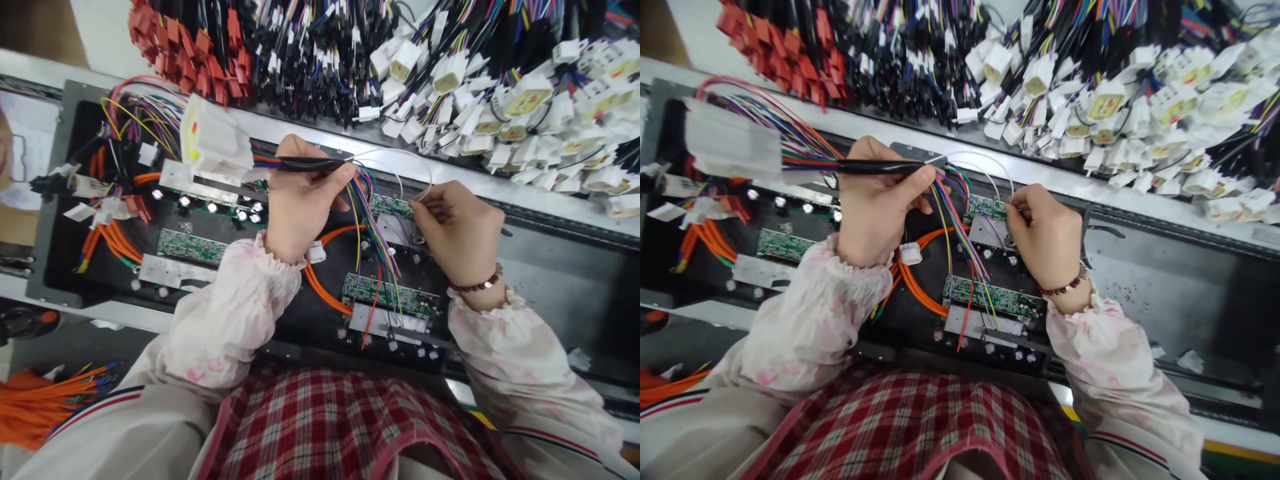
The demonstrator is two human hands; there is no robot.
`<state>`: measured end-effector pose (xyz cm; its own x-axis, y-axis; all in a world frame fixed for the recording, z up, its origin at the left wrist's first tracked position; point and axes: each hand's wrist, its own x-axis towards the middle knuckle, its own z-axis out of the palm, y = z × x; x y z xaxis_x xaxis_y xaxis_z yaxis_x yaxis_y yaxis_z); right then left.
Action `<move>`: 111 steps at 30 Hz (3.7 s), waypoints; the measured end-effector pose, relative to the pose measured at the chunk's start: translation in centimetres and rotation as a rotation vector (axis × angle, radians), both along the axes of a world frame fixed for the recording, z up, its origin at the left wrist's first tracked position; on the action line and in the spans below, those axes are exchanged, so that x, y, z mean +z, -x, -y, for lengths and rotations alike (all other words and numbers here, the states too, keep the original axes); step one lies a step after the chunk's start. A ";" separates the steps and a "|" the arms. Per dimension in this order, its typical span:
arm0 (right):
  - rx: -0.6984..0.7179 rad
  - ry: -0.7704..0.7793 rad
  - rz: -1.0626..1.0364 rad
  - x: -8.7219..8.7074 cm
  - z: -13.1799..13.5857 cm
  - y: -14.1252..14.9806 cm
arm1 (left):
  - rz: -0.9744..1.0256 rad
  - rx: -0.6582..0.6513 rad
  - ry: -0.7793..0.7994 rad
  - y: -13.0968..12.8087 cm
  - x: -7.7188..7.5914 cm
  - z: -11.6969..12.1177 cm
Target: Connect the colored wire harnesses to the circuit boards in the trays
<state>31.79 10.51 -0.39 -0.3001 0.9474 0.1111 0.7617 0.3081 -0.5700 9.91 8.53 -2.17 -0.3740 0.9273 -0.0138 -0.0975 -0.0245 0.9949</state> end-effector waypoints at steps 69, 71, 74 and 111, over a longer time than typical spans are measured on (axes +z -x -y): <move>0.132 -0.014 0.221 3.2 2.3 2.3 | 0.190 -0.052 0.027 -0.3 0.9 -0.6; 0.136 -0.003 0.176 3.8 2.1 1.0 | 0.173 -0.041 0.003 -0.2 0.5 -0.6; 0.117 0.060 0.209 4.6 2.6 -3.3 | 0.124 -0.043 -0.012 -0.1 0.1 -0.6; -0.243 -0.143 0.167 2.7 2.4 -5.5 | 0.027 -0.012 -0.036 -0.5 1.0 -0.7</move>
